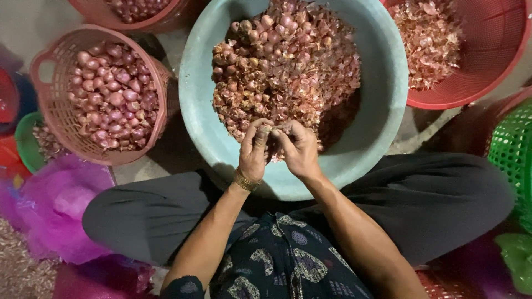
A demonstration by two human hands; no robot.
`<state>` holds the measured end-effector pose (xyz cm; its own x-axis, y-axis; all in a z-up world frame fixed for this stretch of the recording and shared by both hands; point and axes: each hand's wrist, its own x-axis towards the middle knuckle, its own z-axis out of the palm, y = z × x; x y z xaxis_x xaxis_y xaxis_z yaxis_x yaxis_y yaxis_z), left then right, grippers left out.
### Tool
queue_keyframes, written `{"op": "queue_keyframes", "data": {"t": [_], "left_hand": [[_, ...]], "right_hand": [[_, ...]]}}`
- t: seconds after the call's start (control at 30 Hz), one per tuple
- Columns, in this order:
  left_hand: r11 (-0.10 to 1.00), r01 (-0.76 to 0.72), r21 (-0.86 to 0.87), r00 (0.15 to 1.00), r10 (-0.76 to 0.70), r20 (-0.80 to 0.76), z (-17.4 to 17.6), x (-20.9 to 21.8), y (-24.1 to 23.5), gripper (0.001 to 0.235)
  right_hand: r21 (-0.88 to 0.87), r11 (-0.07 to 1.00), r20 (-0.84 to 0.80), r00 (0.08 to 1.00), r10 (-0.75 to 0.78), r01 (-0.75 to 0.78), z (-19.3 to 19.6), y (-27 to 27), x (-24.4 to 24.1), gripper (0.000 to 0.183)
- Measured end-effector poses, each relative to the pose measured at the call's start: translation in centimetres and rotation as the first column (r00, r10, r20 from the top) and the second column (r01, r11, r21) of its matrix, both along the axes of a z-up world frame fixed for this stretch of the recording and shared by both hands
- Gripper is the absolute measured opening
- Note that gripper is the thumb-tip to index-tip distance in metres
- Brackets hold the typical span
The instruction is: The person sits cross-legged on the floor and peels small red onions by hand. They pick onions from a large central basin, remove the dry outer skins, and place the peeled onions into a pink basket to the left while discarding the skins into a red basket to the right.
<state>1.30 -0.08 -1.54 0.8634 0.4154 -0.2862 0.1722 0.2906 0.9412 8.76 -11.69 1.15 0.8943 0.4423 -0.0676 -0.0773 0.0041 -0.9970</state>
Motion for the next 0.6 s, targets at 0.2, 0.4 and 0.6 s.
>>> {"op": "queue_keyframes", "data": {"t": [0.2, 0.4, 0.6], "left_hand": [[0.924, 0.024, 0.382, 0.999, -0.007, -0.045, 0.8, 0.8, 0.2, 0.039], [0.920, 0.071, 0.386, 0.982, 0.003, -0.188, -0.8, 1.5, 0.4, 0.039], [0.971, -0.018, 0.239, 0.981, 0.063, -0.183, -0.7, 2.8, 0.3, 0.045]], "right_hand": [[-0.108, 0.994, 0.278, 0.959, 0.062, -0.033, -3.6, -0.6, 0.1, 0.013], [0.101, 0.987, -0.067, 0.989, 0.136, -0.128, -0.6, -0.3, 0.1, 0.020], [0.471, 0.881, -0.434, 0.881, 0.188, 0.044, -3.1, -0.4, -0.3, 0.021]]}}
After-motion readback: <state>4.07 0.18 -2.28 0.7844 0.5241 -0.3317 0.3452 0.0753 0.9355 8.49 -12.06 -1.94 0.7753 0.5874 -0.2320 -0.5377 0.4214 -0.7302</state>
